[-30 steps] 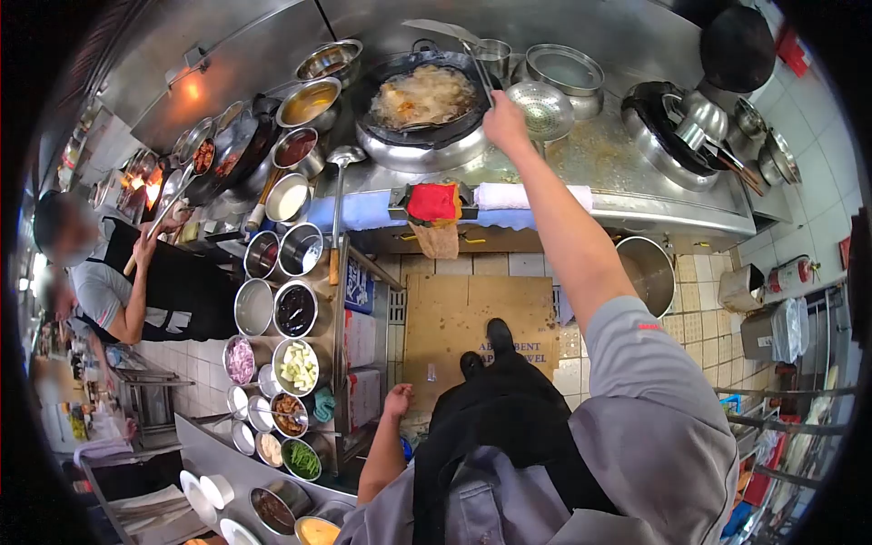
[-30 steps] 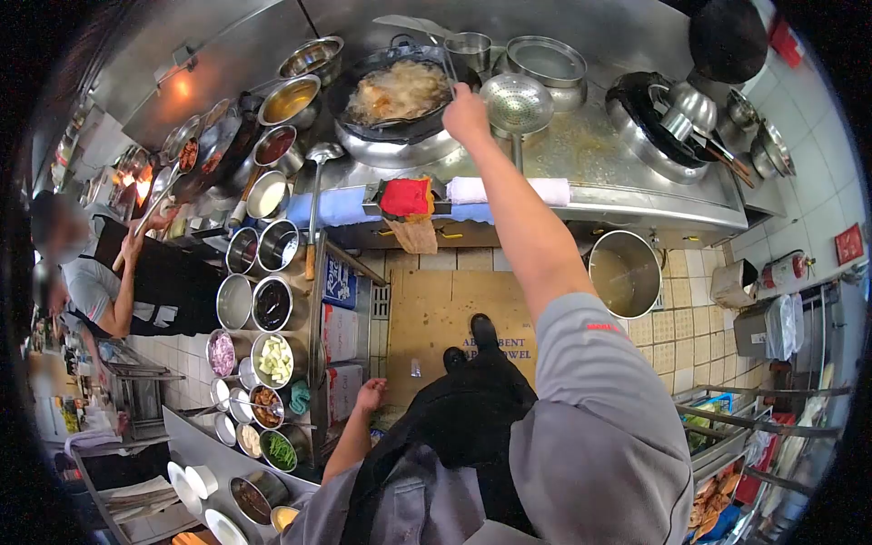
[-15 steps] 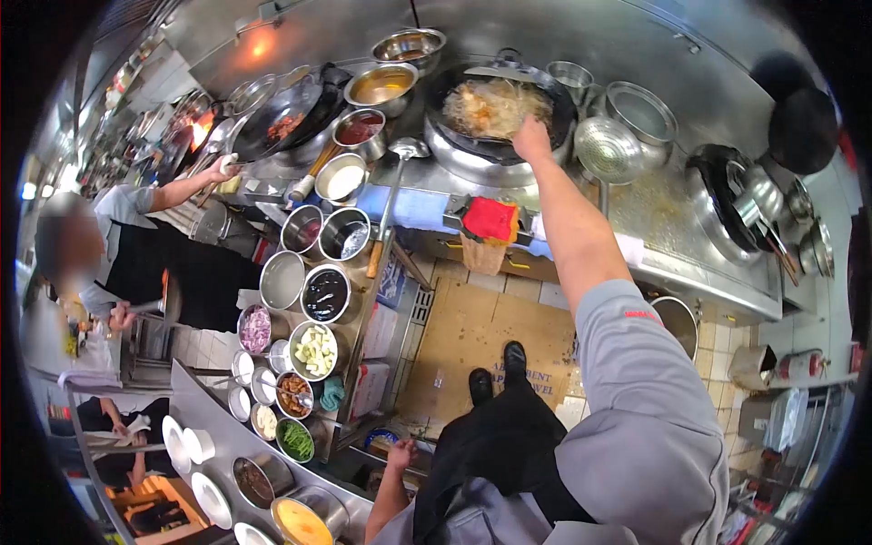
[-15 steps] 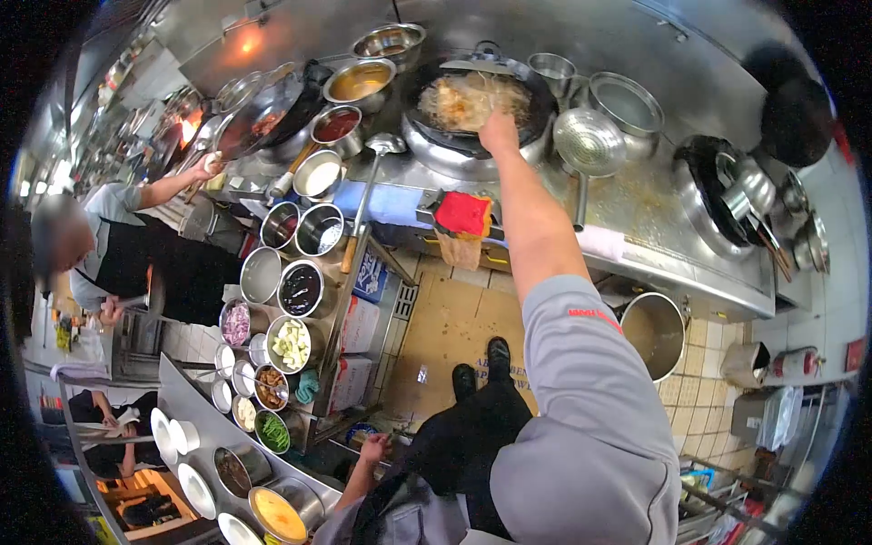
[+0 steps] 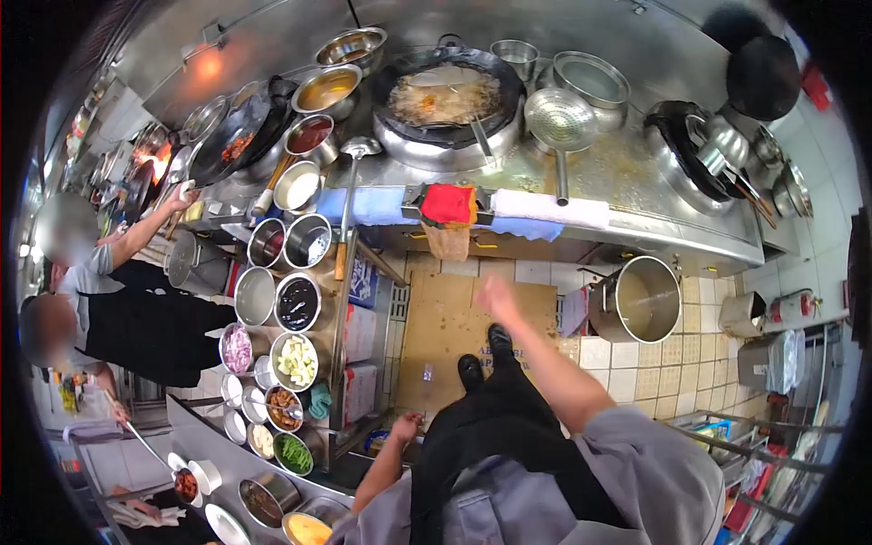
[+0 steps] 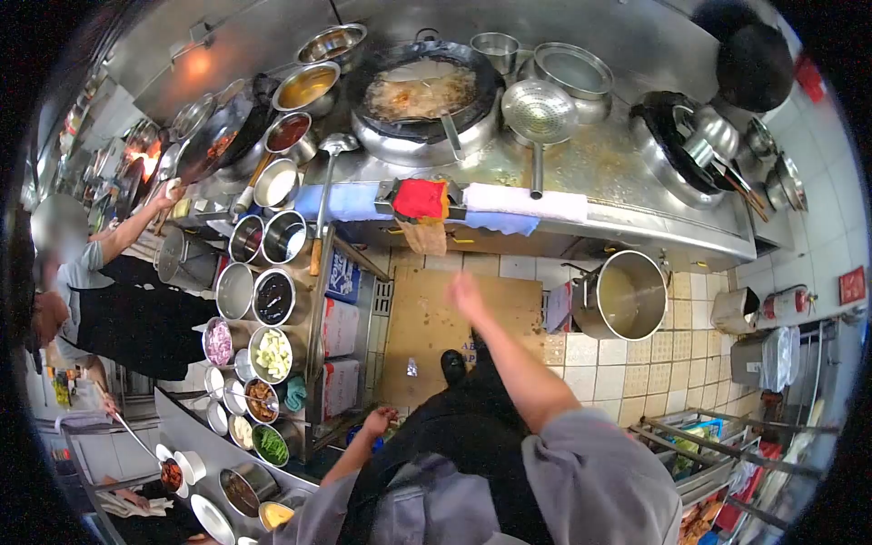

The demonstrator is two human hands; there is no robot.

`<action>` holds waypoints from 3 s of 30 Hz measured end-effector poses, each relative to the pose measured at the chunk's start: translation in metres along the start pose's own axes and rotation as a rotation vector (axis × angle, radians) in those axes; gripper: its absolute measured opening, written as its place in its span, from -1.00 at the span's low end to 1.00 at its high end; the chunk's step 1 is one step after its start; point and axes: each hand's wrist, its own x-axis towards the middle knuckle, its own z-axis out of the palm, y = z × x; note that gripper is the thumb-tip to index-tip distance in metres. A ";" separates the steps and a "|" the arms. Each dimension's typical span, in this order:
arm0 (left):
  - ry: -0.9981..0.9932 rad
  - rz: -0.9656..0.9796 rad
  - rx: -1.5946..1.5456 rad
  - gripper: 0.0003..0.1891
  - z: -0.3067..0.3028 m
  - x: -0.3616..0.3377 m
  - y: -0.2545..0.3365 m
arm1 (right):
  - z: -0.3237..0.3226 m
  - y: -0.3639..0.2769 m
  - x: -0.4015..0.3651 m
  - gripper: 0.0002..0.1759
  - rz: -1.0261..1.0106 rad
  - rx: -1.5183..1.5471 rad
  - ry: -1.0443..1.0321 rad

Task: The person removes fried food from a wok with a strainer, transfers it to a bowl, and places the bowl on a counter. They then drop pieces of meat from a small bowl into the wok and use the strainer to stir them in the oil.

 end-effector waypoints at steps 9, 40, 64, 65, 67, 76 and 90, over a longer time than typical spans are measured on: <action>0.010 0.239 0.645 -0.67 -0.049 0.061 0.152 | -0.036 0.168 -0.154 -0.79 -0.301 -0.571 -0.217; -0.083 0.252 0.931 -0.62 -0.023 -0.024 0.051 | -0.137 0.276 -0.190 -0.72 0.177 -0.460 -0.146; -0.079 0.096 0.500 -0.77 -0.007 -0.019 0.059 | -0.136 0.251 -0.267 -0.69 0.653 -0.235 -0.038; -0.091 0.101 0.452 -0.77 -0.005 -0.015 0.058 | -0.136 0.250 -0.265 -0.70 0.630 -0.241 -0.046; -0.102 0.108 0.403 -0.78 -0.003 -0.011 0.058 | -0.136 0.247 -0.261 -0.69 0.605 -0.248 -0.053; -0.131 0.151 0.474 -0.76 0.007 -0.018 0.074 | -0.122 0.247 -0.250 -0.67 0.507 -0.296 -0.092; -0.104 0.145 0.498 -0.78 0.006 -0.029 0.074 | -0.128 0.257 -0.259 -0.69 0.593 -0.232 -0.056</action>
